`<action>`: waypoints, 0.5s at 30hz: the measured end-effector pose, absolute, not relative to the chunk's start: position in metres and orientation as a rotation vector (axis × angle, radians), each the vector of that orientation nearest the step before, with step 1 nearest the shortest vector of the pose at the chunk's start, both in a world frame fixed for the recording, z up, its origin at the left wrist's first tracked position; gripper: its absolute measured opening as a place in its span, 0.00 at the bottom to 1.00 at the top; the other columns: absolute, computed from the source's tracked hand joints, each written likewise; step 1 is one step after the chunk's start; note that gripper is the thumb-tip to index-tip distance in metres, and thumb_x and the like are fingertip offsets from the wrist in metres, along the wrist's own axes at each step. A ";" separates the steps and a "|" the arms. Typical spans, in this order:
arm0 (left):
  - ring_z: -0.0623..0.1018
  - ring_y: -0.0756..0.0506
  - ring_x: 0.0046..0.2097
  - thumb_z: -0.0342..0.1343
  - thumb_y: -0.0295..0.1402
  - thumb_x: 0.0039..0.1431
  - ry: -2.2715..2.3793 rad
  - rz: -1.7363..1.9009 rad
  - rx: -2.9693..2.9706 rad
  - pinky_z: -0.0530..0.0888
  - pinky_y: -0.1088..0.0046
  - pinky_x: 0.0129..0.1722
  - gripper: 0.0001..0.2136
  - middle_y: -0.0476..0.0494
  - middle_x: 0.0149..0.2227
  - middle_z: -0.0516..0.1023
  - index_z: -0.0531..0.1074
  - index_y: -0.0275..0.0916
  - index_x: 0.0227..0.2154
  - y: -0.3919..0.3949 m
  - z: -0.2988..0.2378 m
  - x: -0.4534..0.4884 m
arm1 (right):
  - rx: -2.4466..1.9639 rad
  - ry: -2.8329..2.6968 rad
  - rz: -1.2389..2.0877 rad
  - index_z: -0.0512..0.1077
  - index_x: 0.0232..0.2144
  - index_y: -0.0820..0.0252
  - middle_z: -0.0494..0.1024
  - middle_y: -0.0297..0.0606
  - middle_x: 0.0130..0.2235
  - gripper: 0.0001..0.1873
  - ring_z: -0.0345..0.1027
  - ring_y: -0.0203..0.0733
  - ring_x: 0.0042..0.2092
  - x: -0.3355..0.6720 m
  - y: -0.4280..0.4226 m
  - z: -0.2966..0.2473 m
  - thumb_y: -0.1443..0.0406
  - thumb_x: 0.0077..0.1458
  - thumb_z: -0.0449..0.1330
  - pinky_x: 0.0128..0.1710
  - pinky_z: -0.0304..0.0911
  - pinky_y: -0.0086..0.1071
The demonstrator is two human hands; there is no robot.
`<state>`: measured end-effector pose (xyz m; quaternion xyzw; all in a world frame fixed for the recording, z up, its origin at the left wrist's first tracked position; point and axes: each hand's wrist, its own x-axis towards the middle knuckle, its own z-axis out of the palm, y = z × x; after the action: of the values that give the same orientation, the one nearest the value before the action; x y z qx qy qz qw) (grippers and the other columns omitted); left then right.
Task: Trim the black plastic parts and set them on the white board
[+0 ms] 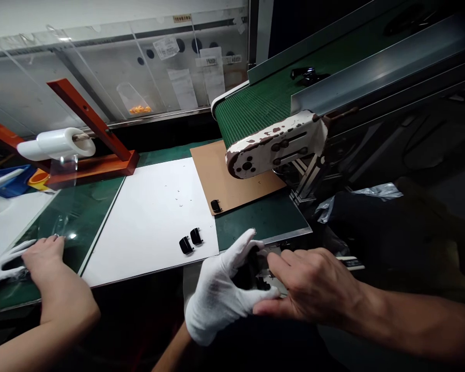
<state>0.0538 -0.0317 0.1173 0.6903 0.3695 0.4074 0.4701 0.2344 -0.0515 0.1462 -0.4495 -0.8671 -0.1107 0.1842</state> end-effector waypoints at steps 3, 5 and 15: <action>0.78 0.41 0.47 0.70 0.37 0.44 0.872 1.018 1.690 0.76 0.67 0.51 0.39 0.39 0.48 0.77 0.61 0.38 0.60 -0.032 0.118 0.055 | -1.227 -2.406 -0.310 0.67 0.19 0.58 0.66 0.33 0.15 0.36 0.61 0.39 0.16 0.234 -0.052 0.147 0.40 0.59 0.37 0.17 0.43 0.34; 0.78 0.40 0.47 0.70 0.38 0.44 0.819 1.058 1.682 0.76 0.67 0.51 0.40 0.39 0.48 0.76 0.59 0.40 0.60 -0.033 0.120 0.056 | -1.205 -2.343 -0.263 0.68 0.21 0.60 0.67 0.33 0.16 0.35 0.62 0.39 0.17 0.233 -0.053 0.148 0.39 0.57 0.41 0.18 0.47 0.34; 0.77 0.40 0.49 0.68 0.36 0.48 0.635 1.138 1.730 0.75 0.65 0.51 0.41 0.42 0.50 0.74 0.53 0.48 0.63 -0.036 0.125 0.058 | -1.334 -1.833 0.645 0.67 0.28 0.57 0.68 0.33 0.23 0.31 0.62 0.36 0.24 0.246 -0.065 0.152 0.48 0.64 0.33 0.23 0.56 0.29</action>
<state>0.0583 -0.0362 0.1246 0.7055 0.2591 0.4640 0.4689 0.2462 -0.0645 0.1516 -0.5231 -0.7186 0.2528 0.3823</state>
